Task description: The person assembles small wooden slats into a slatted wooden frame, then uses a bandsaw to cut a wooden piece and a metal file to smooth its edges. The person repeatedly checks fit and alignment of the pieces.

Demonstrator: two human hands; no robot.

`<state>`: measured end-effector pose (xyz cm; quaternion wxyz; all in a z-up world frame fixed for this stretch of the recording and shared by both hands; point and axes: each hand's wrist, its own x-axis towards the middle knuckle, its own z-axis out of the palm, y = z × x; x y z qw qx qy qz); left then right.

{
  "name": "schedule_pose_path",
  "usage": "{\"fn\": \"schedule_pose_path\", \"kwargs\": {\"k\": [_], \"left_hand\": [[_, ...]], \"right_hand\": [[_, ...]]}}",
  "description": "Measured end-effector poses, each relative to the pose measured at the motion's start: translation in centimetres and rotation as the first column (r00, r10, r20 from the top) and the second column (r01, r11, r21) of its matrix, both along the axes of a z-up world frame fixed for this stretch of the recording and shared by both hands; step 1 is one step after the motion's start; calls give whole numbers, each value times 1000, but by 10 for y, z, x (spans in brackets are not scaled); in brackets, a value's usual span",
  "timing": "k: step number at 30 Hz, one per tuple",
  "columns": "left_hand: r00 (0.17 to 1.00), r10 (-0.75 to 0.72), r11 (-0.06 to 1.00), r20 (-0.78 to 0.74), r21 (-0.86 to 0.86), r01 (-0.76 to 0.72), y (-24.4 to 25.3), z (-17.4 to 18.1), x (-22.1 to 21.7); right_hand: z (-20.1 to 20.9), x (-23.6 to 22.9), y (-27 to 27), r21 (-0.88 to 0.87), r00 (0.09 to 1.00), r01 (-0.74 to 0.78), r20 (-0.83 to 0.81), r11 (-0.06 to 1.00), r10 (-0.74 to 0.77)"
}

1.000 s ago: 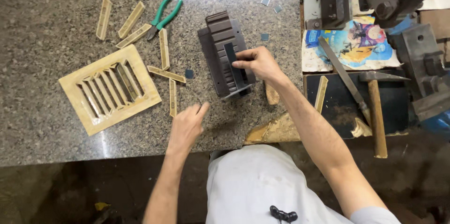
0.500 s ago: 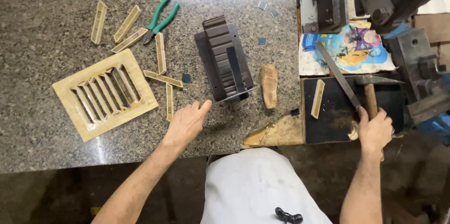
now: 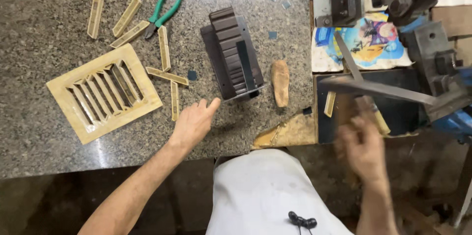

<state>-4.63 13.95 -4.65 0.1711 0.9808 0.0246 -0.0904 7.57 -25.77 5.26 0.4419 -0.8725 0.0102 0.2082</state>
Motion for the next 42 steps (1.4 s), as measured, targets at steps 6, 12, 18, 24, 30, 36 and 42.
{"fn": "schedule_pose_path", "kwargs": {"k": [6,12,18,24,30,36,42], "left_hand": [[997,-14,1000,69,10,13,-1,3,2],[997,-33,999,66,1,33,3,-3,0],[991,-51,998,127,-36,56,0,-6,4],[944,-66,998,324,19,63,11,-1,-4],[890,451,857,67,-311,-411,20,-5,-39],[714,681,674,-162,-243,-697,10,-27,-43],[743,543,799,391,31,-600,-17,-25,-42]], "right_hand": [[11,-35,75,-180,708,-459,517,870,481],[-3,-42,85,-376,676,-421,476,825,562],[-38,-46,91,-335,634,-465,520,820,572],[-47,-19,16,128,996,-17,-84,992,28],[-77,60,-56,175,964,189,-221,966,-149],[-48,89,-48,-707,735,-59,448,705,510],[-61,33,122,-356,430,-589,622,726,654]]}}
